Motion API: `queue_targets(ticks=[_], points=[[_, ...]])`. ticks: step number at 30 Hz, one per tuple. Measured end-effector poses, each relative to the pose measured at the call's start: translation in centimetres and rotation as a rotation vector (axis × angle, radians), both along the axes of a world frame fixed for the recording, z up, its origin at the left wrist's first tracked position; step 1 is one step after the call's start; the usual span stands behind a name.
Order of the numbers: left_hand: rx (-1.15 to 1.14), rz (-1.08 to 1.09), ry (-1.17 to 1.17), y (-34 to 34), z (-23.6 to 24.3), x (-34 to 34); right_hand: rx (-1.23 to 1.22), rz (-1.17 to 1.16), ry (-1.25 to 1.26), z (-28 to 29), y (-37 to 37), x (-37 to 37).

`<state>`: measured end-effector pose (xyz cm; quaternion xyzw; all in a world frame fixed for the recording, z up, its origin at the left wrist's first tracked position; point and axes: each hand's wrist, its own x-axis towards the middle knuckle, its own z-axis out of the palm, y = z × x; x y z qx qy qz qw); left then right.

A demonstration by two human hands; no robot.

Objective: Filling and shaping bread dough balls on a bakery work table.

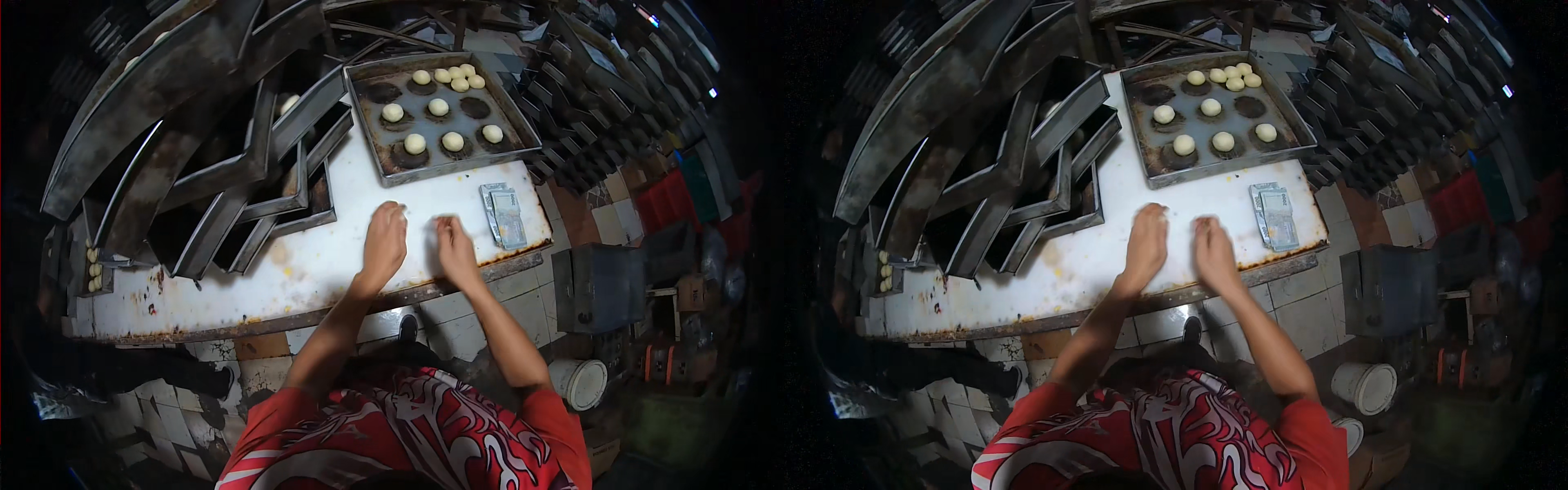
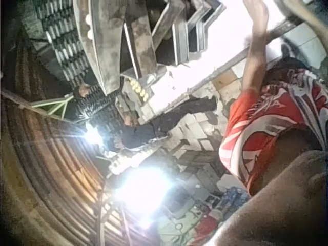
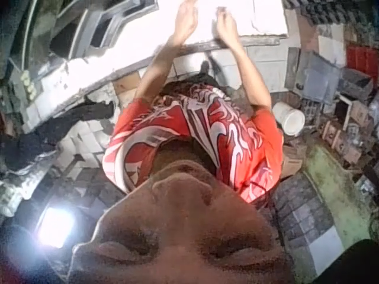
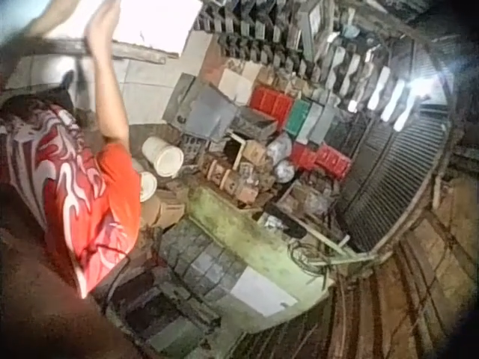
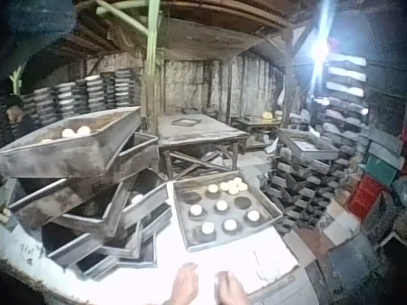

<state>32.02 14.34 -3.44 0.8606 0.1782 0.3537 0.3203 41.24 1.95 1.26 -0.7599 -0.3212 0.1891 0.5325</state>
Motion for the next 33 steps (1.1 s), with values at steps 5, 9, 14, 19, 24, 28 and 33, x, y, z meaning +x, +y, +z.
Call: queue_targets(ticks=[5, 9, 14, 19, 24, 28, 33], points=[[0.134, 0.143, 0.231, -0.6, 0.8, -1.1, 0.206, -0.067, -0.11, -6.9, 8.7, 1.8], [-0.574, 0.274, 0.023, 1.3, 3.6, -11.1, 0.196, 0.359, -0.765, -8.6, 6.7, -5.0], [-0.546, 0.371, 0.153, 0.8, 2.5, -22.1, -0.167, 0.371, -0.593, -6.4, 4.7, 3.7], [-0.501, 0.137, 0.261, 1.5, 5.6, -19.9, -0.059, 0.151, -0.664, -5.6, 9.0, -1.8], [-0.613, -0.082, 0.21, 3.3, 6.2, -17.3, -0.341, -0.006, -0.86, -6.0, 1.7, 0.5], [-0.557, -0.212, 0.238, 3.4, 6.6, -14.6, -0.536, 0.024, -0.811, -4.3, 2.9, -1.0], [-0.671, -0.087, 0.299, 3.4, 5.4, -12.2, -0.255, 0.368, -0.138, 1.9, 4.4, 9.8]])
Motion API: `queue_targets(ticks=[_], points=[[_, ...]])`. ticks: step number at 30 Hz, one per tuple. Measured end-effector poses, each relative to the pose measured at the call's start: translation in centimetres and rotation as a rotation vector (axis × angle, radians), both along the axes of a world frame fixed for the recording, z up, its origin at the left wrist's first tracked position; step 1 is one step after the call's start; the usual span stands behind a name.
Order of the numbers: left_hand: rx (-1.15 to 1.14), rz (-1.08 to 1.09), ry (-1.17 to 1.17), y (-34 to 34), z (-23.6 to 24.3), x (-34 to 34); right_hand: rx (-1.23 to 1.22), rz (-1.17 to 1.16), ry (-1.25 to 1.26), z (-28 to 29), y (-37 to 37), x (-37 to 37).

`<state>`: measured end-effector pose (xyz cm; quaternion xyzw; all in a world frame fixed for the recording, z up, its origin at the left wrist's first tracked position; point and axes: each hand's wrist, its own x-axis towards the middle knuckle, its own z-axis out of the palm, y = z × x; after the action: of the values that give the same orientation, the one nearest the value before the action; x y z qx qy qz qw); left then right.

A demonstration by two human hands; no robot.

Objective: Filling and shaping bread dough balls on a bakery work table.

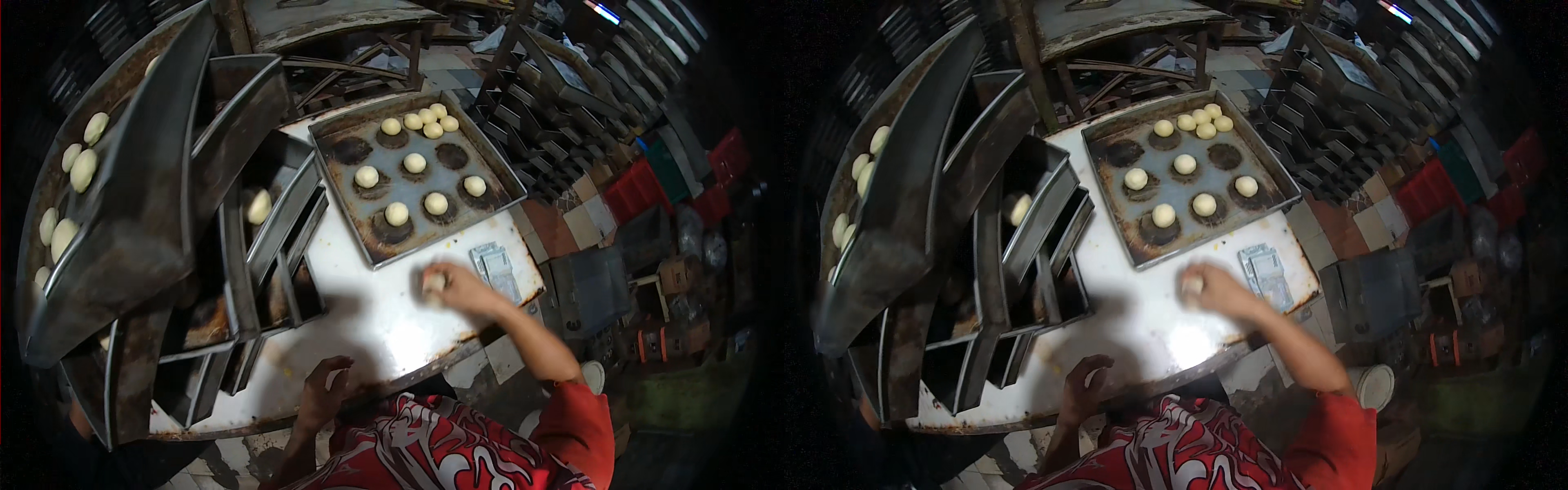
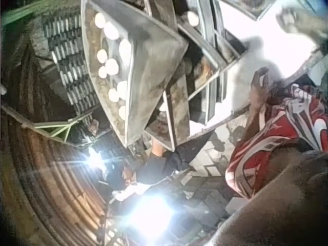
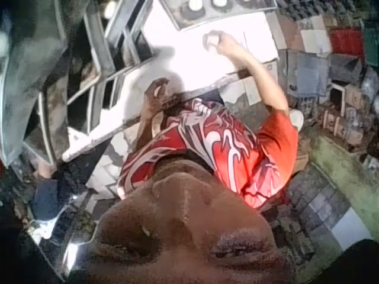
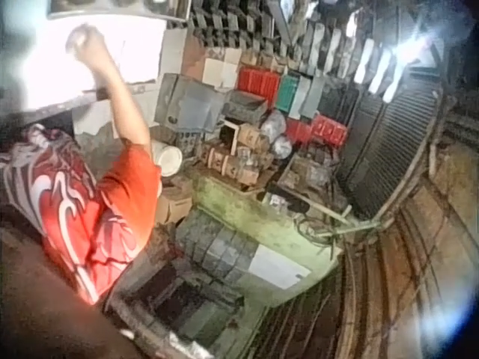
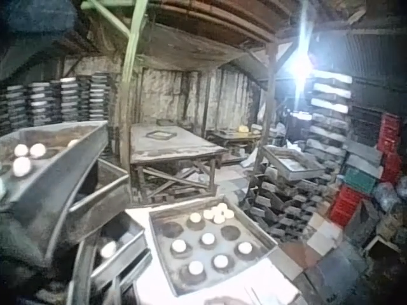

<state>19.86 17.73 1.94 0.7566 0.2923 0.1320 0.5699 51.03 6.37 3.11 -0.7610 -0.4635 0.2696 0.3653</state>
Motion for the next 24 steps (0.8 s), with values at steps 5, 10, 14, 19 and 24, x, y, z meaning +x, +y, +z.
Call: queue_targets(ticks=[5, 10, 14, 19, 24], points=[[0.061, -0.029, -0.061, -1.6, 1.5, 7.3, 0.318, -0.35, -0.673, 2.8, 8.0, 21.7], [0.033, 0.083, 0.059, -2.6, 4.3, 10.4, 0.039, -0.295, -0.911, -5.7, 13.5, 27.6], [-0.193, 0.461, -0.092, -5.0, 2.6, 8.6, 0.301, -0.174, -0.883, -2.1, 21.6, 27.4], [-0.042, 0.395, -0.092, -6.0, 4.6, 8.9, 0.013, -0.088, -1.104, -7.4, 29.0, 26.9], [-0.055, 0.56, -0.212, -9.6, 4.1, 5.9, 0.422, -0.067, -0.456, 1.2, 23.4, 14.0]])
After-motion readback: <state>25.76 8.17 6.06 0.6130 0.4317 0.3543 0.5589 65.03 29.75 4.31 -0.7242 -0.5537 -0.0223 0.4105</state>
